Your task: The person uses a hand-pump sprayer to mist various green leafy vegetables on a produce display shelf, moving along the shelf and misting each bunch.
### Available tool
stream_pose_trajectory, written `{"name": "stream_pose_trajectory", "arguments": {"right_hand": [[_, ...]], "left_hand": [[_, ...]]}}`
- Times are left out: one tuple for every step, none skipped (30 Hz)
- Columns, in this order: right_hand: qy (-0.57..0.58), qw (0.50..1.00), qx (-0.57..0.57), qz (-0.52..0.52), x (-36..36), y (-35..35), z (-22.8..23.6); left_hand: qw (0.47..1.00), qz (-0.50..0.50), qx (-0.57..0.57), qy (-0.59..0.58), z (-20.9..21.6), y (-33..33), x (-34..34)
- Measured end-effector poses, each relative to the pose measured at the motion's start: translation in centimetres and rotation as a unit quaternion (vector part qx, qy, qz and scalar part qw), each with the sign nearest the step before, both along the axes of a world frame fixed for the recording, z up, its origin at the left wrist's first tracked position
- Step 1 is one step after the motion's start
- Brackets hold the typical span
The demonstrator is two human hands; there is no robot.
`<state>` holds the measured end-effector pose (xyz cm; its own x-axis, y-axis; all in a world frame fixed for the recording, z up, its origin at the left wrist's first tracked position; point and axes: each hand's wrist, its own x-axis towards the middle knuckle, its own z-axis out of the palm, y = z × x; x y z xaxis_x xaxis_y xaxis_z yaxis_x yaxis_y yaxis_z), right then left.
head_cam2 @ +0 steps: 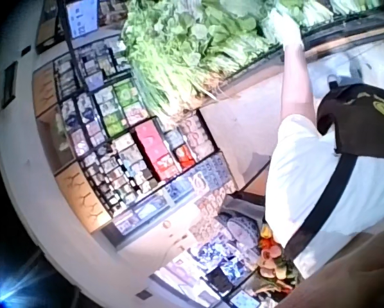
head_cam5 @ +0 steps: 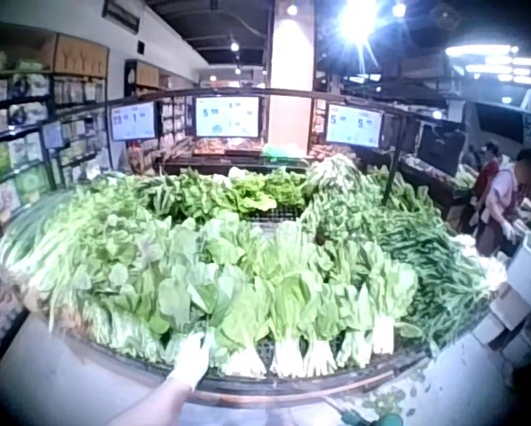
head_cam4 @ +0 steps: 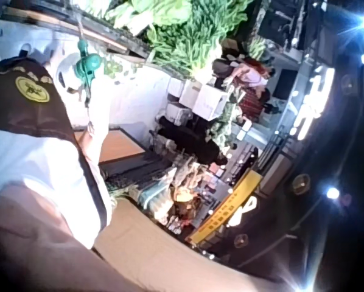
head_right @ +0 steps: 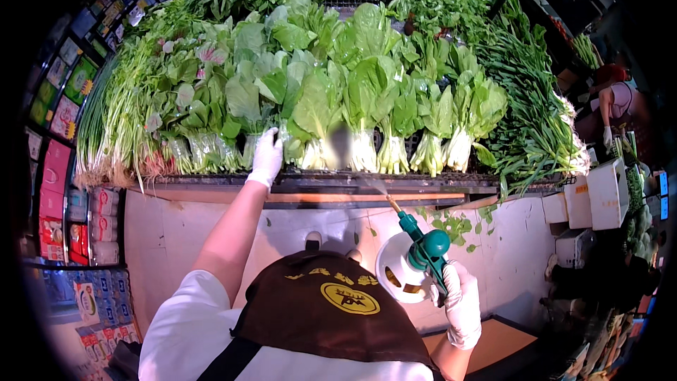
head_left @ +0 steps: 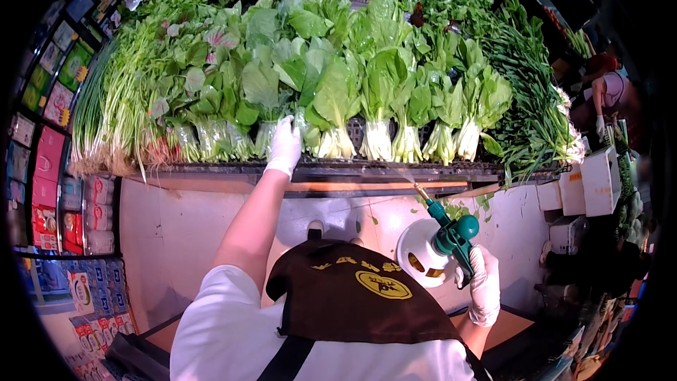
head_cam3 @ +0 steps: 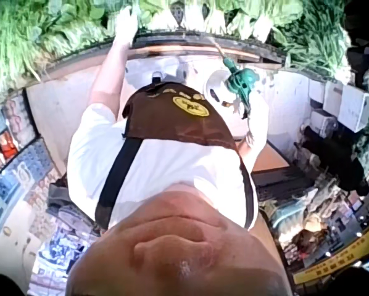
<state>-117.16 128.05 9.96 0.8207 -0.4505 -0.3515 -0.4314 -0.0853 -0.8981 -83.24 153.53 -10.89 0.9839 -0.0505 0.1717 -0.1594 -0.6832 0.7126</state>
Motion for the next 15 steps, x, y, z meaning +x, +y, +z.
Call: {"name": "stream_pose_trajectory", "arguments": {"right_hand": [[-0.018,1.000,0.000,-0.004,0.4,0.4,0.0],[-0.036,0.999,0.000,-0.012,0.6,0.6,-0.1],[-0.043,0.998,0.011,-0.035,0.5,0.7,-0.1],[-0.054,0.997,0.025,-0.043,0.4,1.1,-0.1],[-0.054,0.996,0.012,-0.070,-0.1,0.9,-0.6],[-0.056,0.994,0.013,-0.091,-0.1,0.9,-0.2],[-0.064,0.992,0.014,-0.104,-0.1,1.0,0.2],[-0.070,0.991,0.015,-0.117,-0.2,1.0,0.4],[-0.076,0.989,0.006,-0.129,-0.2,0.7,0.2],[-0.080,0.986,-0.004,-0.149,-0.6,0.2,-0.1],[-0.089,0.981,-0.005,-0.171,-0.8,-0.2,-0.4],[-0.082,0.981,-0.031,-0.172,-0.9,-0.5,-0.2],[-0.090,0.976,-0.042,-0.193,-1.5,-1.2,-0.7],[-0.100,0.970,-0.055,-0.213,-1.7,-1.6,-0.9],[-0.105,0.964,-0.054,-0.237,-1.7,-1.7,-0.7]], "left_hand": [[0.999,-0.002,0.016,0.038,-0.3,-0.5,1.0],[0.997,-0.007,0.032,0.075,1.0,-1.6,1.4],[0.985,-0.041,-0.039,0.164,2.4,-2.3,1.5],[0.991,-0.008,-0.007,0.134,-0.8,-1.4,2.7],[0.990,-0.015,-0.018,0.139,-0.4,-1.6,2.6],[0.989,-0.020,-0.029,0.145,0.0,-2.0,2.3],[0.992,-0.027,-0.009,0.123,-0.9,-1.5,2.4],[0.994,-0.032,0.012,0.103,-1.0,-1.1,2.3],[0.994,-0.044,0.016,0.098,-1.0,-0.7,2.3],[0.993,-0.054,0.010,0.109,0.0,-1.3,1.9],[0.992,-0.050,0.007,0.117,0.4,-1.1,1.5],[0.991,-0.045,0.003,0.125,0.7,-0.9,1.2],[0.990,-0.028,0.033,0.133,1.0,-1.1,0.9],[0.988,-0.011,0.061,0.141,1.7,-1.3,0.8],[0.981,-0.022,0.060,0.182,2.5,-0.9,0.7]]}}
